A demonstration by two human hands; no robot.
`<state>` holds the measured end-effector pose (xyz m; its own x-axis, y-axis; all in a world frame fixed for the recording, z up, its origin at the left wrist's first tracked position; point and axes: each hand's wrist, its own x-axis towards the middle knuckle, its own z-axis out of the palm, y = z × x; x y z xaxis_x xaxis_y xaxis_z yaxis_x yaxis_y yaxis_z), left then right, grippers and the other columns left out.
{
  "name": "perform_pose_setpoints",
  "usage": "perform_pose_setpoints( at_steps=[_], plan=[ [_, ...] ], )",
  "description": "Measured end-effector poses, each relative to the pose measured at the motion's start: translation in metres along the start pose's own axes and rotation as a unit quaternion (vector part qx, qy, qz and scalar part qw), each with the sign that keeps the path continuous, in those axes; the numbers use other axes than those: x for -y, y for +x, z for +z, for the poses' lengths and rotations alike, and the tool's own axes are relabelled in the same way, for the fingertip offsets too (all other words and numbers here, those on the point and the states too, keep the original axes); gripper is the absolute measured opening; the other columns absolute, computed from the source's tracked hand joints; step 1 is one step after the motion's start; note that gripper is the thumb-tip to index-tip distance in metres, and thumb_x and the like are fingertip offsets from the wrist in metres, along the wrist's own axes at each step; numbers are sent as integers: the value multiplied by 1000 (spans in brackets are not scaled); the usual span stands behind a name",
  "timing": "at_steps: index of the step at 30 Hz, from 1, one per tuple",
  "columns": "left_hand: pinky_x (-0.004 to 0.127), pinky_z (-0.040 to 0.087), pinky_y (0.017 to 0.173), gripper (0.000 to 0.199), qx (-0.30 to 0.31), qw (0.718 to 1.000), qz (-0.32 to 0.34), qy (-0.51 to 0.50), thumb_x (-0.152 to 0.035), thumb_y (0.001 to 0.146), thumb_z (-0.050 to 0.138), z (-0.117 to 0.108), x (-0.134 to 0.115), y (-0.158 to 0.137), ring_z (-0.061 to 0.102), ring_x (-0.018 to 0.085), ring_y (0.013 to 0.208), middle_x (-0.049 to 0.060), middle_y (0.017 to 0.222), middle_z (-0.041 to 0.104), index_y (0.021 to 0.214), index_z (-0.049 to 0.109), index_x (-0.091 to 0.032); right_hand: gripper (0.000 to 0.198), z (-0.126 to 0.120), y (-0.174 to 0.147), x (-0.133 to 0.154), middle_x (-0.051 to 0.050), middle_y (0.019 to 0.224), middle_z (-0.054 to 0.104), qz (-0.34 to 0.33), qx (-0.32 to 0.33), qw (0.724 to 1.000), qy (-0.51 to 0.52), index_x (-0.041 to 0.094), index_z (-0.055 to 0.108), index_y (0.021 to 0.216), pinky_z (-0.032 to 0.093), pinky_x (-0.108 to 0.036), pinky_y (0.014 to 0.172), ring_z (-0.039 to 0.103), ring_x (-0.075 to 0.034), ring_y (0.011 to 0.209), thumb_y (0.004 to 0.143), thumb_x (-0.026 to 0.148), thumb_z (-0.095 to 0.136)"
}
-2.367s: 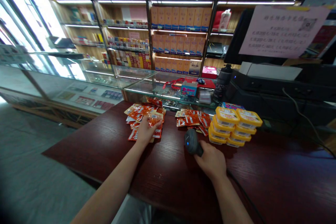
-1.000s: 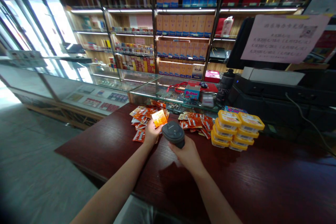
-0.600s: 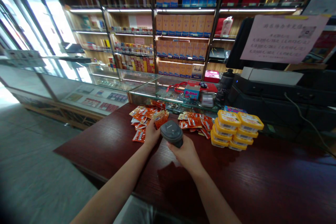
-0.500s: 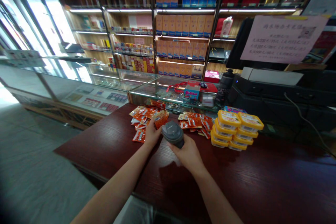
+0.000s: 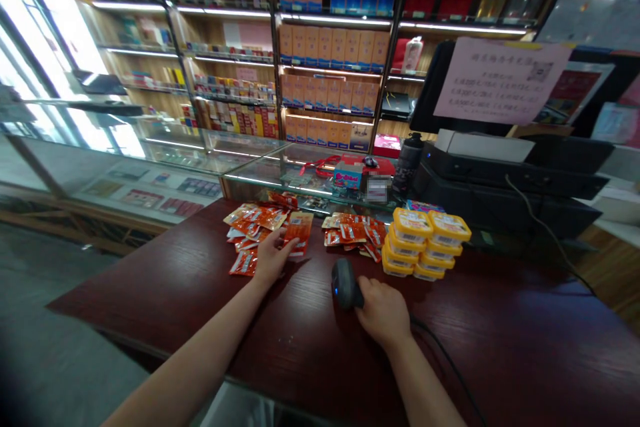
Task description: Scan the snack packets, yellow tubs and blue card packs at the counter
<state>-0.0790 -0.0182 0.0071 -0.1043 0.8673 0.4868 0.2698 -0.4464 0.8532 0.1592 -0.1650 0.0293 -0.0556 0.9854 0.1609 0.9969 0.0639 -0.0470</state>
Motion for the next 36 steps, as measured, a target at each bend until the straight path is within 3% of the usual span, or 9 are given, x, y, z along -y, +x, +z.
perform_pose_setpoints(
  at_steps=[5,8,11,14,18,22,28,36],
  plan=[
    [24,47,55,36,27,986,-98,-133,-38,71,70,15,-19,4,59,14,63,3,82,68,100,66,-17,25,1,-2,-7,-5,95,69,26,-13,999,43,20,60,102,37,-26,70,64,-20,88,78,20,52],
    [21,45,50,42,100,955,-183,-209,-32,66,75,35,-30,10,58,11,57,2,78,67,104,63,-16,25,-1,-2,-9,-5,94,69,36,-15,997,60,20,60,102,37,-26,71,64,-19,88,78,21,53],
    [23,49,56,51,173,928,-211,-253,-19,58,78,64,-39,22,62,12,62,3,81,69,106,62,-15,23,0,0,-10,-5,93,69,37,-11,997,63,20,60,101,37,-25,71,64,-19,87,78,23,54],
    [25,50,60,50,194,923,-214,-253,-14,57,77,97,-46,37,62,13,63,4,79,68,105,62,-13,23,3,1,-12,-5,93,69,36,-4,997,66,20,60,100,37,-26,69,65,-19,85,78,22,53],
    [27,49,59,48,208,937,-230,-162,-9,55,78,138,-53,56,60,13,57,2,70,64,100,63,-11,25,1,2,-14,-5,97,69,48,8,997,64,20,61,102,37,-26,72,64,-20,89,79,24,53],
    [28,51,65,45,177,950,-207,-152,-9,62,76,162,-55,67,60,13,62,4,76,63,104,60,-9,23,-2,2,-16,-5,97,70,63,9,996,59,22,61,102,38,-24,73,64,-19,91,80,24,53],
    [28,51,77,34,139,959,-178,-172,-11,69,71,154,-47,61,62,13,78,7,90,63,102,60,-13,26,2,0,-18,-3,95,69,63,2,997,48,23,61,104,37,-24,69,64,-17,87,78,25,57],
    [32,50,78,15,97,990,-66,-84,-8,65,65,90,-19,47,60,16,72,4,77,66,77,66,-17,18,5,-3,-18,-1,90,69,55,-1,997,57,24,61,99,35,-27,64,66,-19,82,83,25,52]
  ],
)
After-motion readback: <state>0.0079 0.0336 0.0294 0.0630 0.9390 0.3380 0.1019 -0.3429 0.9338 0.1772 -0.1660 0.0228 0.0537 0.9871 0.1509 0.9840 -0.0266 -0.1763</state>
